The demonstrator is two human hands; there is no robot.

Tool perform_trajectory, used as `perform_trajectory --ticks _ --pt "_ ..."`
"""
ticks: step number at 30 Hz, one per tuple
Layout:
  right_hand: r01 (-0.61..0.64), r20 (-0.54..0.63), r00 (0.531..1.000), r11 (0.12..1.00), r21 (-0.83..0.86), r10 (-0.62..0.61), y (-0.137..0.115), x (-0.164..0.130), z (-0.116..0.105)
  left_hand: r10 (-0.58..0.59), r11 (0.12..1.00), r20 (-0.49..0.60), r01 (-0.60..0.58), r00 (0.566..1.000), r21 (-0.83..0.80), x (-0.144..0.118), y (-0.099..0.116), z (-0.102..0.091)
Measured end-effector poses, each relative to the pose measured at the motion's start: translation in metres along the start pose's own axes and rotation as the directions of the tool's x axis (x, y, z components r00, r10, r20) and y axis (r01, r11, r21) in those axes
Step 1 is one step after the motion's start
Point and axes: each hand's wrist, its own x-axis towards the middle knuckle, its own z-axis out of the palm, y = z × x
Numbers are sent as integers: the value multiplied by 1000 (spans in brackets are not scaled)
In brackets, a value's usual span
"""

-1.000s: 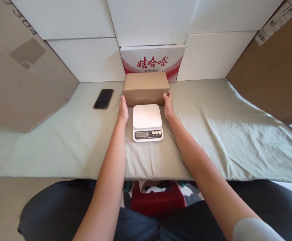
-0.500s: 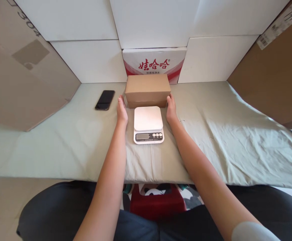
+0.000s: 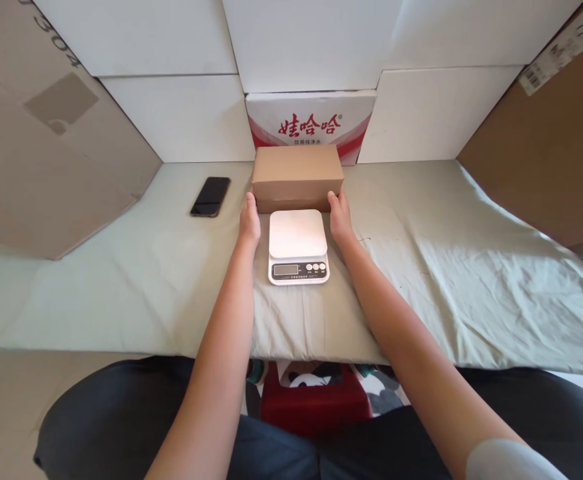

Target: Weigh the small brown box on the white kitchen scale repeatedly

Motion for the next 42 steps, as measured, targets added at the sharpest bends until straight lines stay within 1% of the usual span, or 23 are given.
perform_trajectory --ticks 3,10,15,22,25,31,42 --pt "-8 2 1000 1000 -4 8 -2 -1 0 -13 998 -9 13 1000 54 -1 1 1" --pt "6 23 1000 1000 1 -6 -2 0 0 -11 998 5 11 1000 67 -1 4 4" --pt "-1 13 1000 1000 -30 1 -1 1 1 -14 994 -6 15 1000 110 0 3 4" --pt "-10 11 1000 1000 -19 10 -1 2 1 4 989 -9 -2 1000 148 2 0 3" --pt "-13 1 1000 1000 -20 13 -1 2 1 1 989 -9 0 1000 145 3 0 2" --pt "-19 -5 1000 999 -27 18 -1 2 2 -10 996 -17 12 1000 87 3 1 4" --pt "-20 0 1000 999 -46 20 -2 2 0 -14 992 -29 17 999 123 -1 4 7"
